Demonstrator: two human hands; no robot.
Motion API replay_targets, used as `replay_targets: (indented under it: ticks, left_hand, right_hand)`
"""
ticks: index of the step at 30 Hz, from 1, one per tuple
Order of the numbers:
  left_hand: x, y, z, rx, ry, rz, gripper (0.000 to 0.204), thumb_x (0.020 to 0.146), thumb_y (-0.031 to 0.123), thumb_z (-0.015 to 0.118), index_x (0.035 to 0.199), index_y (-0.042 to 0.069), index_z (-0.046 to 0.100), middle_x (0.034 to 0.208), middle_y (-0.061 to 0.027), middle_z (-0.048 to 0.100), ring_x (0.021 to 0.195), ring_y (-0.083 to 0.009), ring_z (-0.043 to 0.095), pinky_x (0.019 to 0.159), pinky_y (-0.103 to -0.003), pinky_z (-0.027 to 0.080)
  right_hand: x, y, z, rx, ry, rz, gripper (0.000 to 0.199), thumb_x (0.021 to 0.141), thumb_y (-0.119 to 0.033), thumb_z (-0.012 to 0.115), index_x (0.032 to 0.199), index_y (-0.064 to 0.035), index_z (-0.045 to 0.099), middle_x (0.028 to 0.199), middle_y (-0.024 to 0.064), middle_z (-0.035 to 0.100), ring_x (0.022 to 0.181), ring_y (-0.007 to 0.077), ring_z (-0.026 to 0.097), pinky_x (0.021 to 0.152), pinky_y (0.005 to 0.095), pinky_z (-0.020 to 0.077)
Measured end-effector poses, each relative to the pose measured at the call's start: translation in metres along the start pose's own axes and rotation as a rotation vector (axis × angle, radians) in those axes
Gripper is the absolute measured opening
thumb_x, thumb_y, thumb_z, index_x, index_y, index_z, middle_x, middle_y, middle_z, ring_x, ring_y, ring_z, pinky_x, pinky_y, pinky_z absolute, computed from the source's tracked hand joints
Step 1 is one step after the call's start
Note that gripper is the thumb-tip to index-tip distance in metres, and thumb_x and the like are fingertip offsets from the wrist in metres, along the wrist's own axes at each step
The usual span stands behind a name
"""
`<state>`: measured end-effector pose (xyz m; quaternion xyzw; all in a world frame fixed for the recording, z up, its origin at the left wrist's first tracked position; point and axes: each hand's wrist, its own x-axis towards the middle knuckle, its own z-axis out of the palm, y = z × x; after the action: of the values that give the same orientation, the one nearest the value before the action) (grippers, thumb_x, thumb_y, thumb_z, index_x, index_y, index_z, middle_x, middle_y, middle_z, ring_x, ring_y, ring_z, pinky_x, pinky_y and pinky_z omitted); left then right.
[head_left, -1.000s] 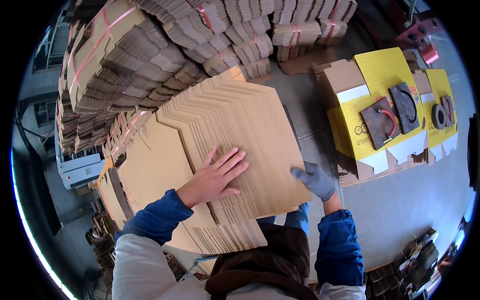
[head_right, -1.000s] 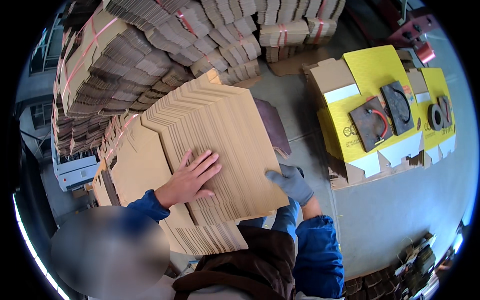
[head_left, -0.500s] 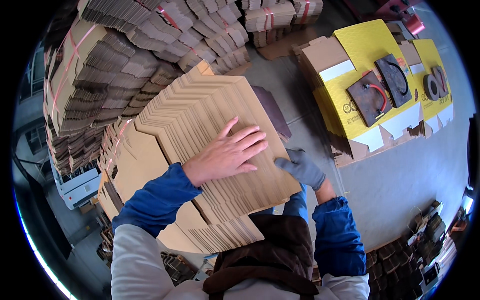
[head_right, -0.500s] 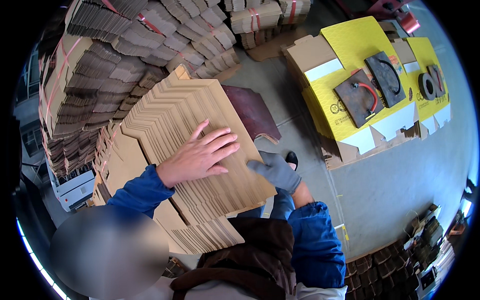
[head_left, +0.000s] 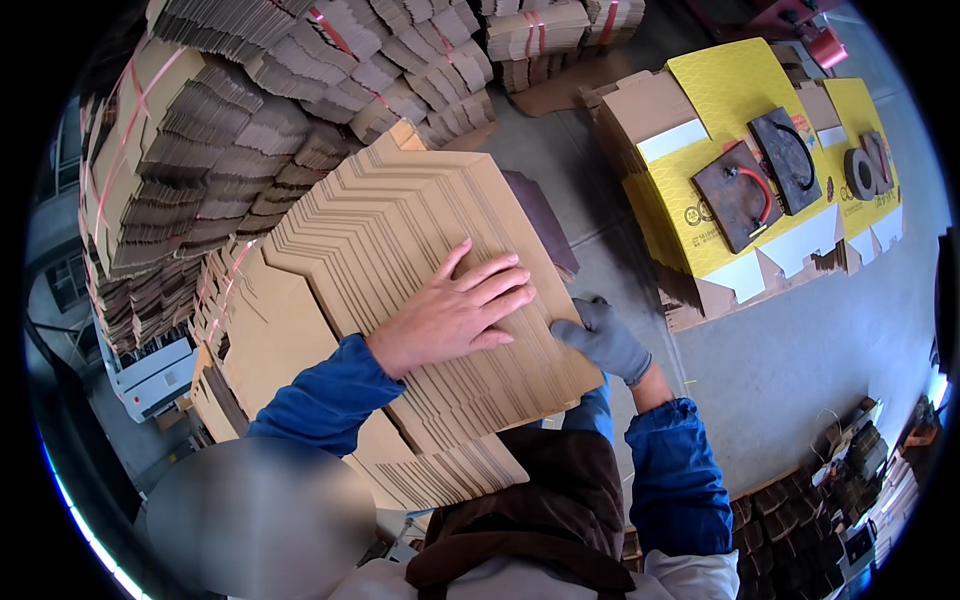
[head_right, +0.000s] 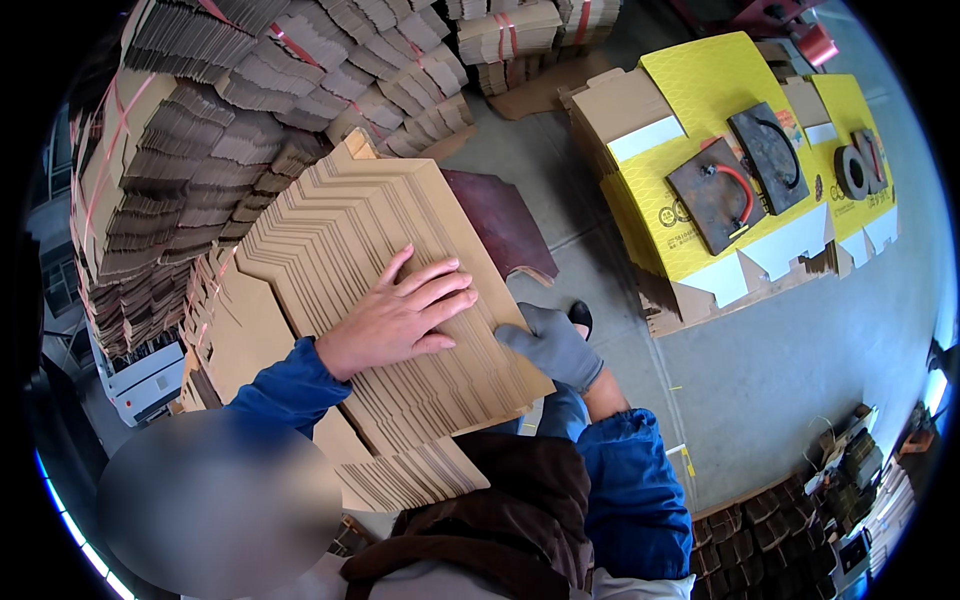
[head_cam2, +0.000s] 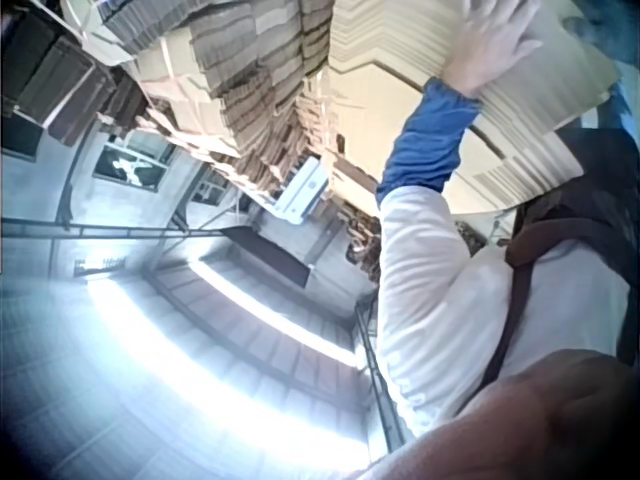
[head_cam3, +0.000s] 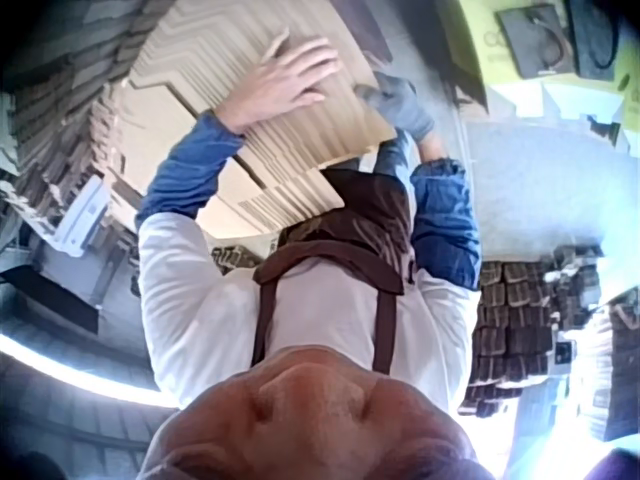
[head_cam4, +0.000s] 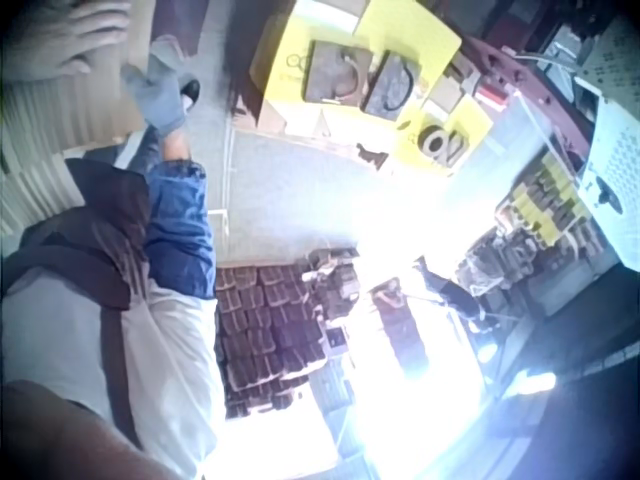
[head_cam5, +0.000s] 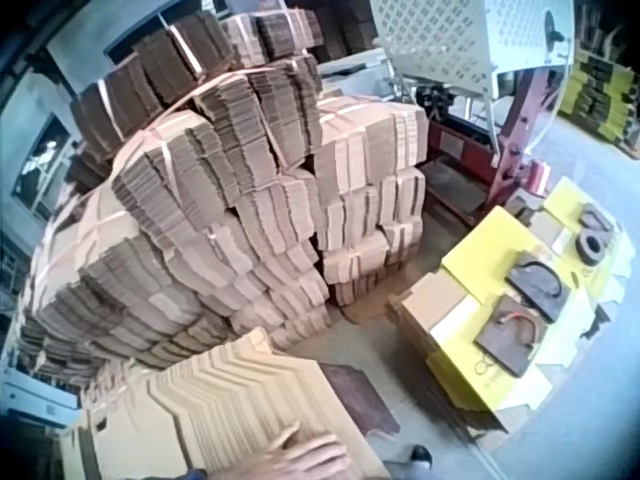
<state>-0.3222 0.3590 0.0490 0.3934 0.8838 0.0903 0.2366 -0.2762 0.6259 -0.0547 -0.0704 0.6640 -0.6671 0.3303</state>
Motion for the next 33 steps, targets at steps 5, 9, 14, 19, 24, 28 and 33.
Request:
replay_targets:
  ticks: [5,9,14,19,24,28,33]
  left_hand:
    - [-0.007,0.0,0.004,0.015,-0.023,-0.017,0.071,0.094,0.047,0.071,0.155,0.02,0.049,0.162,-0.0004,0.043,0.155,-0.0213,0.033,0.128,-0.06,0.018]
    - [-0.008,-0.001,0.002,0.006,-0.033,-0.018,0.072,0.094,0.048,0.07,0.157,0.02,0.047,0.165,0.0002,0.04,0.157,-0.0211,0.031,0.128,-0.06,0.019]
    - [-0.015,-0.002,0.008,0.009,-0.037,-0.03,0.073,0.095,0.048,0.07,0.157,0.02,0.046,0.166,-0.0005,0.039,0.157,-0.0219,0.03,0.128,-0.059,0.019]
    - [-0.018,-0.003,0.007,-0.003,-0.041,-0.034,0.072,0.095,0.047,0.071,0.157,0.021,0.046,0.166,-0.0013,0.039,0.157,-0.0225,0.03,0.128,-0.059,0.019]
    - [-0.009,-0.004,-0.001,0.078,0.023,0.018,0.059,0.094,0.039,0.072,0.147,0.018,0.057,0.154,-0.0021,0.052,0.146,-0.0228,0.044,0.123,-0.054,0.029]
    - [0.028,-0.017,-0.012,0.065,0.16,0.098,0.028,0.092,0.023,0.073,0.118,0.014,0.068,0.122,-0.0027,0.062,0.119,-0.0223,0.057,0.111,-0.043,0.04]
    - [0.069,-0.027,-0.025,0.05,0.013,0.195,0.012,0.093,0.022,0.073,0.098,0.012,0.068,0.101,-0.0017,0.061,0.111,-0.0223,0.057,0.11,-0.042,0.039]
  right_hand:
    - [0.001,0.003,-0.002,-0.038,-0.042,0.065,0.035,0.099,-0.024,0.072,0.122,0.0023,0.071,0.101,0.0154,0.078,0.085,0.0159,0.072,0.079,0.0322,0.0563]
    - [0.0,0.002,-0.001,-0.047,-0.015,0.026,0.035,0.099,-0.024,0.073,0.122,0.0023,0.071,0.102,0.015,0.078,0.088,0.0159,0.071,0.082,0.0323,0.0561]
    - [0.0,0.002,0.0,-0.018,-0.017,0.017,0.036,0.1,-0.023,0.072,0.124,0.0029,0.069,0.103,0.0143,0.078,0.09,0.0166,0.071,0.084,0.0319,0.0559]
    - [0.0,0.004,0.001,0.039,-0.005,-0.016,0.037,0.1,-0.024,0.072,0.125,0.003,0.069,0.103,0.0133,0.077,0.091,0.0162,0.071,0.085,0.0314,0.0555]
    - [-0.009,-0.005,0.002,-0.011,0.041,0.106,0.033,0.101,-0.025,0.071,0.119,0.0022,0.071,0.097,0.0136,0.075,0.084,0.0172,0.069,0.078,0.032,0.0537]
    - [-0.026,0.008,0.005,-0.052,0.134,0.059,0.028,0.102,-0.028,0.069,0.108,-0.0014,0.072,0.085,0.0119,0.07,0.074,0.021,0.064,0.07,0.0356,0.0504]
    - [-0.038,0.024,0.018,-0.102,0.246,0.046,0.024,0.102,-0.032,0.067,0.1,-0.0084,0.073,0.075,0.0092,0.065,0.07,0.0224,0.061,0.085,0.0348,0.0444]
